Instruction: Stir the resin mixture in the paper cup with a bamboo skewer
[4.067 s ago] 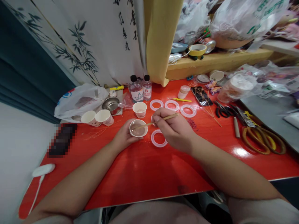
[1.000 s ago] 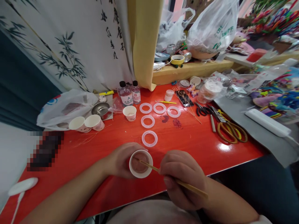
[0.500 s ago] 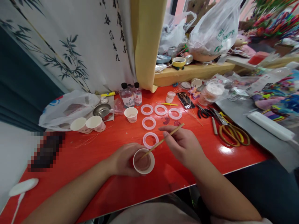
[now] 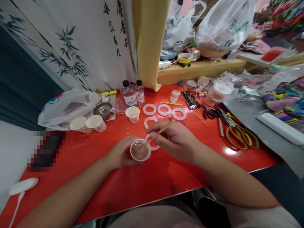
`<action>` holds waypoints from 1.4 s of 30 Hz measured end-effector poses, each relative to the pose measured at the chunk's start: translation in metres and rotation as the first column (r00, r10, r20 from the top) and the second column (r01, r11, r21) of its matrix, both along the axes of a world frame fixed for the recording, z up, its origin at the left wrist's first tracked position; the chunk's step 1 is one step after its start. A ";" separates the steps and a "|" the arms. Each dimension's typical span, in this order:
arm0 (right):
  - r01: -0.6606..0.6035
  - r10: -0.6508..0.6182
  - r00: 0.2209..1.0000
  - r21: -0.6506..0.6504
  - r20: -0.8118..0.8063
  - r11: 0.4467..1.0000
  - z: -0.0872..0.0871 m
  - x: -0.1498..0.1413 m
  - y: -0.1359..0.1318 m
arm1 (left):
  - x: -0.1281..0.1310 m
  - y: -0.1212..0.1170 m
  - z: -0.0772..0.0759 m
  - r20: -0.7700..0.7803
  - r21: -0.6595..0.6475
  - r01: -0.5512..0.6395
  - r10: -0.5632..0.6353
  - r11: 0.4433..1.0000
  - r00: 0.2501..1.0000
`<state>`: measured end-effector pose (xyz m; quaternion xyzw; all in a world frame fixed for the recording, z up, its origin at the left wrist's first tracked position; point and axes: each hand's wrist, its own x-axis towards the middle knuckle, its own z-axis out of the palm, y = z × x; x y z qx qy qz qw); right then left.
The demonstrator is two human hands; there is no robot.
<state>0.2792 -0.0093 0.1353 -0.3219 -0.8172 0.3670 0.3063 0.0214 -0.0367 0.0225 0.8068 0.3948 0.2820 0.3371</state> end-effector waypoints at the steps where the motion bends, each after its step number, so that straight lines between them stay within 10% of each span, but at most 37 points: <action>1: -0.026 0.025 0.999 -0.014 -0.021 1.000 0.004 -0.002 0.006 | -0.001 0.002 0.001 0.006 0.004 -0.059 0.059 0.998 0.998; 7: 0.135 -0.125 0.988 0.115 -0.091 0.984 -0.009 0.000 0.017 | -0.007 0.015 0.000 -0.012 0.064 -0.254 0.255 0.965 0.967; 20: 0.057 -0.061 0.998 0.136 0.021 0.989 -0.016 -0.018 0.024 | -0.010 0.031 -0.015 0.076 -0.032 -0.426 0.427 0.904 0.901; 25: 0.038 -0.028 0.999 0.285 -0.038 0.958 -0.022 -0.022 0.022 | -0.010 0.032 -0.016 0.087 0.017 -0.410 0.407 0.912 0.909; 42: 0.149 -0.148 0.989 0.115 -0.018 0.982 -0.029 -0.018 0.025 | -0.013 0.031 -0.021 0.087 0.045 -0.321 0.316 0.946 0.945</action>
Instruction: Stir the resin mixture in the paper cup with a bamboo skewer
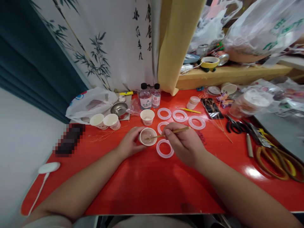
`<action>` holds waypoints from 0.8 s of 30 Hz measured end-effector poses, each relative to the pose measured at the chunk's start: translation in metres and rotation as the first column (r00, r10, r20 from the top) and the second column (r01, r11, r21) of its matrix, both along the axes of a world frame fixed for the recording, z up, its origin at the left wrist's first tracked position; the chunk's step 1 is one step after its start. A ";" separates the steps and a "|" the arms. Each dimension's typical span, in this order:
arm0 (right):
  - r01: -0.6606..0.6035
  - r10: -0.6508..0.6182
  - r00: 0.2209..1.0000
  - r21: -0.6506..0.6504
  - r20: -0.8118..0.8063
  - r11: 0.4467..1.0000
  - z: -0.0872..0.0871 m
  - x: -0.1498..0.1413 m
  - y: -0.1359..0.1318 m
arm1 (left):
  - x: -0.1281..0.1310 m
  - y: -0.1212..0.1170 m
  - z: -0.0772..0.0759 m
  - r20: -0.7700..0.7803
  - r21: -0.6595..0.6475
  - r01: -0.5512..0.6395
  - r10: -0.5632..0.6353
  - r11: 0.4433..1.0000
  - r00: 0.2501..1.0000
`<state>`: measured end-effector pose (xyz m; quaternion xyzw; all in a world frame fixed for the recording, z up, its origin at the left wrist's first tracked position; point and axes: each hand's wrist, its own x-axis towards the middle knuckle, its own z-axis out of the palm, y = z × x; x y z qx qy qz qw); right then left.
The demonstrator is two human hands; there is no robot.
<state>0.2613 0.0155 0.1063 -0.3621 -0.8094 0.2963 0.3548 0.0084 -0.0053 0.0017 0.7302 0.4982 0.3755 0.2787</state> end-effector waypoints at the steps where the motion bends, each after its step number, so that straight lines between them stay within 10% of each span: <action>1: -0.018 0.018 1.000 0.022 -0.001 1.000 0.000 0.000 0.000 | -0.001 0.000 -0.001 -0.002 0.002 0.014 -0.014 1.000 1.000; 24: -0.003 -0.001 0.993 -0.031 -0.121 1.000 -0.002 -0.001 0.004 | -0.003 -0.001 -0.006 0.051 0.032 -0.029 0.027 0.999 0.998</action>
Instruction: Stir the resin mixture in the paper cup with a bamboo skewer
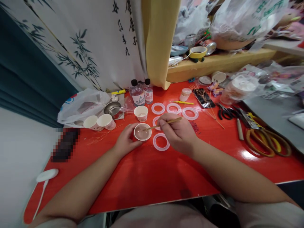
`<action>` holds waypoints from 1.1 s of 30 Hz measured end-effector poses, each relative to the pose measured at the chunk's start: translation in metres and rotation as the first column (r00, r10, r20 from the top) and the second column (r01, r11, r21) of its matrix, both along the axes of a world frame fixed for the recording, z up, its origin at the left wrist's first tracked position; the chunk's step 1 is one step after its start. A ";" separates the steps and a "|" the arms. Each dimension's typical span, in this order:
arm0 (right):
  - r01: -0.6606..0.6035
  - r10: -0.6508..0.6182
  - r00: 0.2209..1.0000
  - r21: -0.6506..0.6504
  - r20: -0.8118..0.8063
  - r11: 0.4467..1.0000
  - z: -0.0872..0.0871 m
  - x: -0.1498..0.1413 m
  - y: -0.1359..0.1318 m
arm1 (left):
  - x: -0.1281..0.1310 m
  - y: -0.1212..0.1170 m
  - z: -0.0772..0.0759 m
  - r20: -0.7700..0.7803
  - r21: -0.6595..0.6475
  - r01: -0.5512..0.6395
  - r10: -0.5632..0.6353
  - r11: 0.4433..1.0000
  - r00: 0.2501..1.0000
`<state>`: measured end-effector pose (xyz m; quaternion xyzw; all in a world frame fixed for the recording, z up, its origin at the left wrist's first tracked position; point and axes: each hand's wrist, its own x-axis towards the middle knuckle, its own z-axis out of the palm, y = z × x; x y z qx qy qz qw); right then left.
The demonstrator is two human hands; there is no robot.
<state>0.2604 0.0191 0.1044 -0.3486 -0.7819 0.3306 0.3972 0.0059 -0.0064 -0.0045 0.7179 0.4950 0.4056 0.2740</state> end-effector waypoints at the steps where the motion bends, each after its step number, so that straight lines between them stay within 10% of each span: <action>1: 0.003 -0.003 1.000 -0.009 -0.004 1.000 0.000 0.000 0.000 | 0.000 0.000 0.000 0.001 0.000 0.000 0.000 1.000 1.000; 33: 0.002 -0.002 1.000 -0.070 0.008 0.998 0.005 -0.003 -0.007 | 0.001 -0.002 0.003 -0.041 -0.022 0.006 -0.007 1.000 0.999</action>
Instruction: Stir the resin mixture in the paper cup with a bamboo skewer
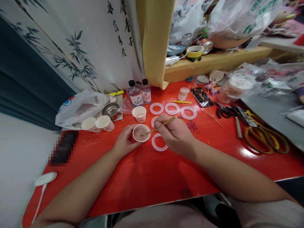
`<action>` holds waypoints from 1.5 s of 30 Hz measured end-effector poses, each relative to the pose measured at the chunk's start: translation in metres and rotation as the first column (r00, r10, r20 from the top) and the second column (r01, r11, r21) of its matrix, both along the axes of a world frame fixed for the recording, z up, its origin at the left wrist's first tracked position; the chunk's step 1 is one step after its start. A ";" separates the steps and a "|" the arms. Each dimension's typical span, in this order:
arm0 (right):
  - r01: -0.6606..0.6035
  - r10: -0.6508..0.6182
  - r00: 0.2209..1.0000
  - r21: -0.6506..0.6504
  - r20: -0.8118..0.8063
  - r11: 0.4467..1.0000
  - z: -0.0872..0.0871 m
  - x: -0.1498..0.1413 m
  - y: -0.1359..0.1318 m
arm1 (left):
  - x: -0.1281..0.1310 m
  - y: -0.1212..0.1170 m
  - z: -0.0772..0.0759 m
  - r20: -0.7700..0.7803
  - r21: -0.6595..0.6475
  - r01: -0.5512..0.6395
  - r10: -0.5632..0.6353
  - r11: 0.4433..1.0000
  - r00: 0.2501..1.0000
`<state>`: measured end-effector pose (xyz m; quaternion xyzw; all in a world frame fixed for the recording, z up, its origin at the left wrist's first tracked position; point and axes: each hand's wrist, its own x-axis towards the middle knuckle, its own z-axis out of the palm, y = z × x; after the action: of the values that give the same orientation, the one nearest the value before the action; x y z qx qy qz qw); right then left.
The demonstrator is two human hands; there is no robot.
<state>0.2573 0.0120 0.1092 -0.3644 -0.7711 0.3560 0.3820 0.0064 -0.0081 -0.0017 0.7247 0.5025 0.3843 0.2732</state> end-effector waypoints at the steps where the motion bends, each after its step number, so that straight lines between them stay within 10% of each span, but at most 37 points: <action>1: -0.010 0.010 1.000 -0.004 -0.001 1.000 0.000 0.000 0.000 | 0.000 0.000 0.000 -0.005 0.000 0.001 -0.001 1.000 1.000; 25: 0.033 -0.034 0.998 0.028 0.058 0.999 -0.002 0.000 0.002 | 0.001 0.000 0.001 -0.016 0.016 0.004 -0.003 1.000 1.000; 45: 0.105 -0.103 0.940 -0.009 -0.325 0.994 0.005 0.018 0.006 | 0.003 0.001 -0.002 0.098 -0.064 -0.048 0.054 0.997 0.994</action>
<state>0.2751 0.0183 0.1145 -0.3394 -0.6788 0.3874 0.5234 0.0096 -0.0075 -0.0038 0.6828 0.5180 0.4113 0.3104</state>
